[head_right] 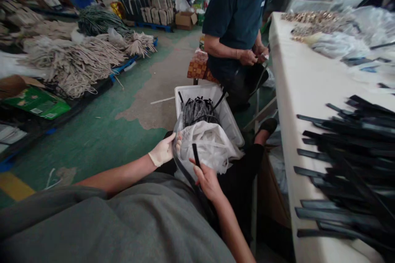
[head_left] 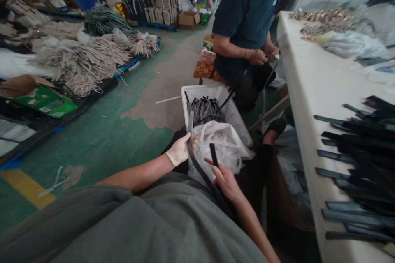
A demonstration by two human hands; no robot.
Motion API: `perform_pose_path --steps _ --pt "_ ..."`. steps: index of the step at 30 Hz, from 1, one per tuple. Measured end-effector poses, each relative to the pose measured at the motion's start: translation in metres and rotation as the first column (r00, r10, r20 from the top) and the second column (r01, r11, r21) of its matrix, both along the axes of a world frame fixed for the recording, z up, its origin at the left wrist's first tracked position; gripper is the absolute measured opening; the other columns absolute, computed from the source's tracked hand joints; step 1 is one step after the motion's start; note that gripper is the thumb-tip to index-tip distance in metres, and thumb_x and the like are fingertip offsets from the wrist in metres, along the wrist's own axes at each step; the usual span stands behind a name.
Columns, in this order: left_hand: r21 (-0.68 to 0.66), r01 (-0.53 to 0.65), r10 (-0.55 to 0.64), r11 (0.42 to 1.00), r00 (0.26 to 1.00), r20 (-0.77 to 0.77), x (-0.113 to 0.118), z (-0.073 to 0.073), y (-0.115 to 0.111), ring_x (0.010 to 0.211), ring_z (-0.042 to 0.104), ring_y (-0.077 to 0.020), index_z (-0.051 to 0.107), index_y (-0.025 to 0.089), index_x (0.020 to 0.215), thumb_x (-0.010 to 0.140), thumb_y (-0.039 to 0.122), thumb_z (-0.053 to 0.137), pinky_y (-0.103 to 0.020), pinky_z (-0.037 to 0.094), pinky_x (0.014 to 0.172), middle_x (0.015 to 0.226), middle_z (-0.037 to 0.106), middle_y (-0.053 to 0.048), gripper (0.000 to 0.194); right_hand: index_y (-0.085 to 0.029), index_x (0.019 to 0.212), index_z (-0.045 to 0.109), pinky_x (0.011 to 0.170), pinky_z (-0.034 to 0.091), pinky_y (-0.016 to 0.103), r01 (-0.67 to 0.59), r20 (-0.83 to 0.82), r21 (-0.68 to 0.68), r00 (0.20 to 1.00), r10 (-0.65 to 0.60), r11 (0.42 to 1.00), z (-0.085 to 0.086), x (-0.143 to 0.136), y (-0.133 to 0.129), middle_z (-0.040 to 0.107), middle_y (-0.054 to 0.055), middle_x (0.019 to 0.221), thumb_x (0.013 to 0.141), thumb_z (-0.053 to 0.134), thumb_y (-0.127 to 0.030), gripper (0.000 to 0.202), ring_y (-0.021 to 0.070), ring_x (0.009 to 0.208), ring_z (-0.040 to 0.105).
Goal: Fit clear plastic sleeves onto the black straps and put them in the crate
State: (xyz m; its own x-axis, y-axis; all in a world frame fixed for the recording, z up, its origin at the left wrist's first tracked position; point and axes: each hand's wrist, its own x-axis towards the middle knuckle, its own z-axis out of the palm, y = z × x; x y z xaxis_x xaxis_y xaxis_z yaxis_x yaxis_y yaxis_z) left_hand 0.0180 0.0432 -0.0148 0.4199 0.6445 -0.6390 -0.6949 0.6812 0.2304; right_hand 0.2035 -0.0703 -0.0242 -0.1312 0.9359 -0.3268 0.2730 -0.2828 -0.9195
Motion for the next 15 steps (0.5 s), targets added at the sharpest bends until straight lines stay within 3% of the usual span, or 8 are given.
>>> perform_pose_path --steps 2,4,7,9,12,15 --pt "0.103 0.012 -0.011 0.995 1.000 -0.010 0.009 0.007 -0.003 0.061 0.065 -0.0113 0.065 0.013 0.101 0.096 0.022 0.047 -0.021 0.053 0.057 0.075 0.068 -0.004 0.021 -0.017 0.128 0.059 0.051 0.048 0.028 -0.001 -0.060 0.031 0.998 0.003 1.000 -0.001 -0.021 0.014 0.071 0.009 0.104 0.088 0.047 -0.053 0.055 0.0116 0.048 0.054" --pt "0.176 0.011 -0.007 0.984 1.000 -0.027 0.014 0.012 0.000 0.065 0.067 -0.0140 0.064 0.013 0.104 0.095 0.022 0.047 -0.025 0.055 0.062 0.079 0.070 -0.006 0.021 -0.015 0.117 0.063 0.045 0.044 0.027 0.046 -0.055 0.048 0.998 -0.043 0.998 -0.003 -0.035 0.022 0.073 0.008 0.089 0.087 0.049 -0.054 0.051 0.0127 0.045 0.051" --pt "0.215 -0.055 0.068 0.975 0.996 -0.054 0.014 0.021 0.019 0.071 0.069 -0.0159 0.063 0.013 0.106 0.096 0.029 0.048 -0.028 0.056 0.068 0.084 0.072 -0.008 0.025 -0.018 0.083 0.066 0.046 0.040 0.027 0.110 0.077 0.115 0.990 -0.119 0.987 -0.006 -0.039 0.026 0.065 0.003 0.058 0.088 0.050 -0.054 0.039 0.0162 0.046 0.053" --pt "0.237 -0.128 0.150 0.963 0.985 -0.079 0.011 0.027 0.034 0.071 0.070 -0.0149 0.063 0.013 0.106 0.096 0.033 0.047 -0.027 0.055 0.068 0.085 0.072 -0.007 0.027 -0.020 0.071 0.063 0.050 0.040 0.028 0.123 0.174 0.157 0.973 -0.151 0.980 -0.008 -0.034 0.025 0.061 0.002 0.051 0.088 0.051 -0.053 0.038 0.0180 0.049 0.056" --pt "0.290 -0.135 0.174 0.948 0.978 -0.114 0.012 0.031 0.043 0.066 0.068 -0.0136 0.064 0.014 0.105 0.097 0.034 0.045 -0.025 0.054 0.063 0.082 0.071 -0.007 0.028 -0.020 0.072 0.063 0.052 0.040 0.029 0.136 0.235 0.185 0.956 -0.179 0.973 -0.009 -0.029 0.022 0.061 0.001 0.049 0.089 0.051 -0.052 0.037 0.0189 0.048 0.056" --pt "0.327 -0.063 0.121 0.943 0.980 -0.160 0.018 0.029 0.033 0.068 0.069 -0.0150 0.065 0.013 0.104 0.096 0.034 0.048 -0.026 0.054 0.063 0.084 0.072 -0.008 0.029 -0.020 0.072 0.063 0.051 0.039 0.029 0.152 0.239 0.207 0.950 -0.201 0.966 -0.008 -0.029 0.022 0.060 0.002 0.049 0.089 0.050 -0.051 0.038 0.0187 0.047 0.056"
